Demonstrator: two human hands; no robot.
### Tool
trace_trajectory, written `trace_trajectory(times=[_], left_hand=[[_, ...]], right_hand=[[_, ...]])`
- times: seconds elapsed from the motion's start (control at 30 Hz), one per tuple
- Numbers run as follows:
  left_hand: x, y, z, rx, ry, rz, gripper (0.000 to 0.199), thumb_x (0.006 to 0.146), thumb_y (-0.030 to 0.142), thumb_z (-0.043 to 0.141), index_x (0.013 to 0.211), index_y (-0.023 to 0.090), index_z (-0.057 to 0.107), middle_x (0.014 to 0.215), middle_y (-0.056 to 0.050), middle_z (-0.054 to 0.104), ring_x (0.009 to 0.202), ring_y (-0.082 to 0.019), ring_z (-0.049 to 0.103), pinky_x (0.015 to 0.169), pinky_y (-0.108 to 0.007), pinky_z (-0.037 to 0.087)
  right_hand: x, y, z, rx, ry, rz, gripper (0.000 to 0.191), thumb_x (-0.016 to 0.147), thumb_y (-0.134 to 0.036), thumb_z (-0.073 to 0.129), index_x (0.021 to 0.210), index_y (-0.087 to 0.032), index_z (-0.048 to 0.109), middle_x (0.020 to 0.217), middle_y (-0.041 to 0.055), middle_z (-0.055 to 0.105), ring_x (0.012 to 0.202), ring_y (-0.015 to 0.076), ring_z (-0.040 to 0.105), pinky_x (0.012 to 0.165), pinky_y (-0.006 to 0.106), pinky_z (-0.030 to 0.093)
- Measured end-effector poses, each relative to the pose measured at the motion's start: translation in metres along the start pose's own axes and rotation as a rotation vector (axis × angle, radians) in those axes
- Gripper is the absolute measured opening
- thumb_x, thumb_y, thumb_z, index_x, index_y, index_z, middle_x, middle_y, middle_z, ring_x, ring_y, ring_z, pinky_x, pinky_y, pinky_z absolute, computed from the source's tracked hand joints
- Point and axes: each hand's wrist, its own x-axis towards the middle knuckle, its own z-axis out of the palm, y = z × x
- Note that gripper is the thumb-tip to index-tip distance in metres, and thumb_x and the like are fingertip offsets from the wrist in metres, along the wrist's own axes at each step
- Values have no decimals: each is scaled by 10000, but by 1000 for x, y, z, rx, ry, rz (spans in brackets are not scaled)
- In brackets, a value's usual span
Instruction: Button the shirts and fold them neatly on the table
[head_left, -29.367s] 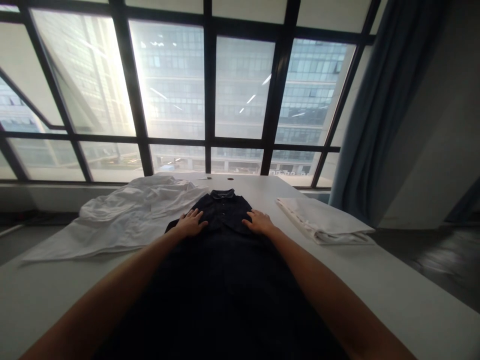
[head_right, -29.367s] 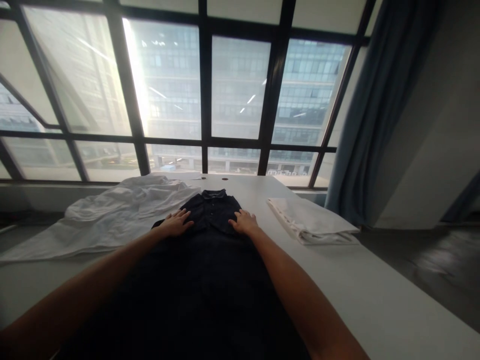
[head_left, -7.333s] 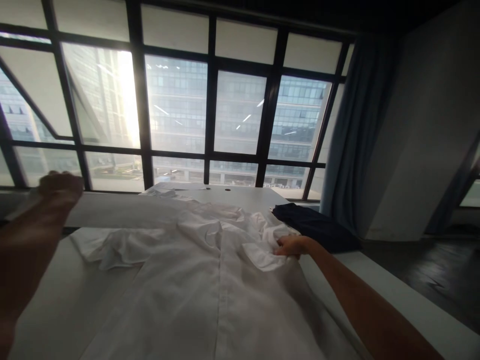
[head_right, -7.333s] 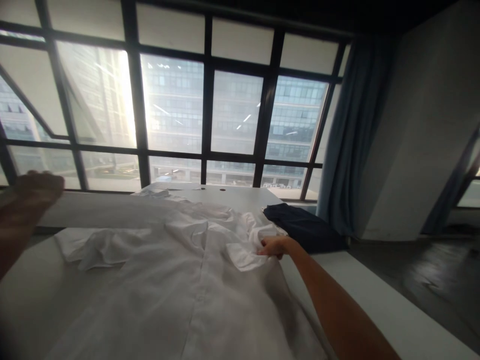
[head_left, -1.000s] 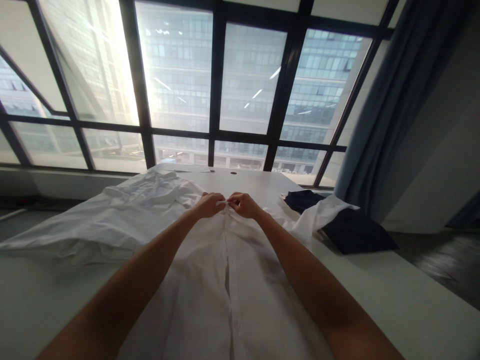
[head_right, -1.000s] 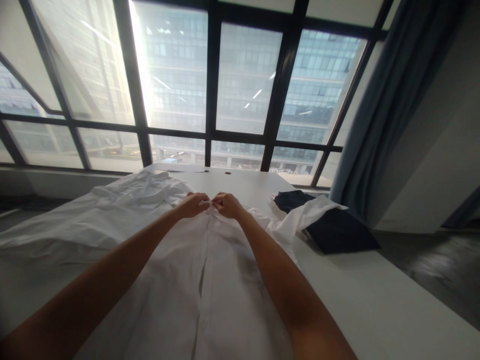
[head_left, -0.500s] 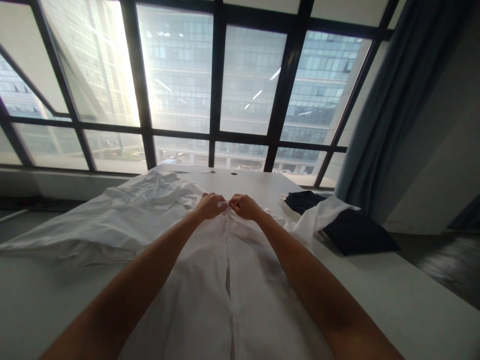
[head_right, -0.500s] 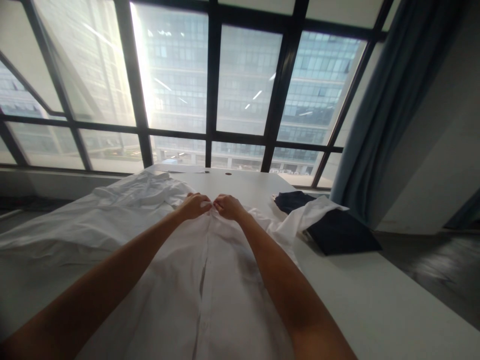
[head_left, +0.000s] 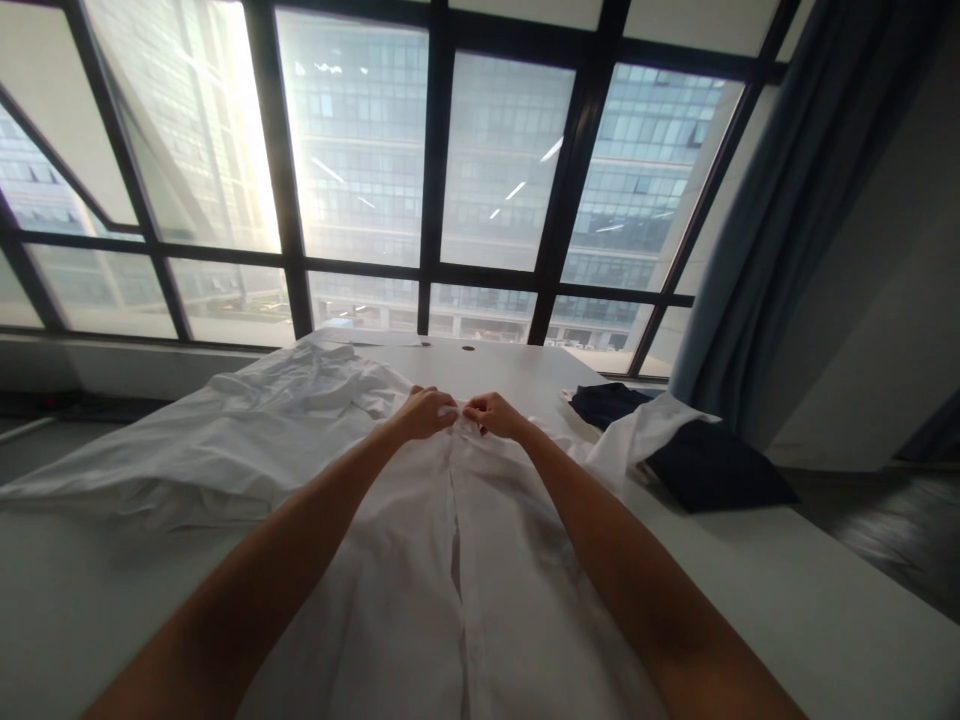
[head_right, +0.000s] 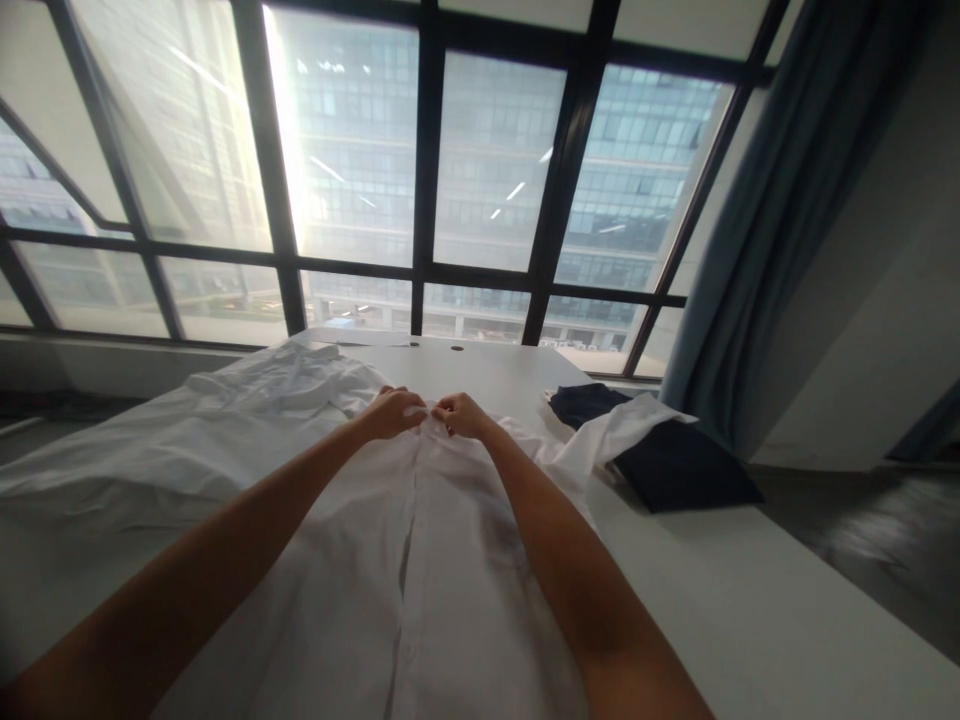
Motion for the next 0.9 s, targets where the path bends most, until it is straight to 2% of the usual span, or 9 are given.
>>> trace_trajectory(times=[0.13,0.33,0.57,0.7,0.9], left_hand=[[-1,2,-1,26,34,-50,307,883,387,498,963,186,716,942,-104,729,930,-258,656,899,-368,408],[-2,2,0,-74,-5,-107,393,901,422,436,791,172,719,758,-82,718,791,-221,665,812,-306,429],[-1,4,1,-260,7,-236,412,814,461,511,860,131,754,686,-42,686,729,-199,631,770,-279,446],[-1,5,2,-296,14,-284,398,790,426,525,875,117,761,620,-21,643,696,-194,612,718,-269,452],[0,6,6,-308,36,-308,370,787,374,549,944,114,761,674,-33,678,728,-199,623,720,-271,458]], right_hand=[[1,0,2,20,70,-21,155,800,-177,556,661,-145,615,469,-41,513,413,75,497,416,161,404],[1,0,3,-21,83,-57,123,799,-179,570,716,-130,647,525,-14,584,451,91,567,430,160,425],[0,2,5,-108,141,-133,157,798,-235,587,741,-124,682,526,-1,614,455,106,569,472,189,426],[-1,0,5,-199,176,-185,179,802,-249,581,748,-123,697,574,10,640,484,102,553,498,195,403],[0,-4,4,-293,157,-231,214,823,-241,549,787,-113,717,624,26,652,545,110,529,542,212,373]])
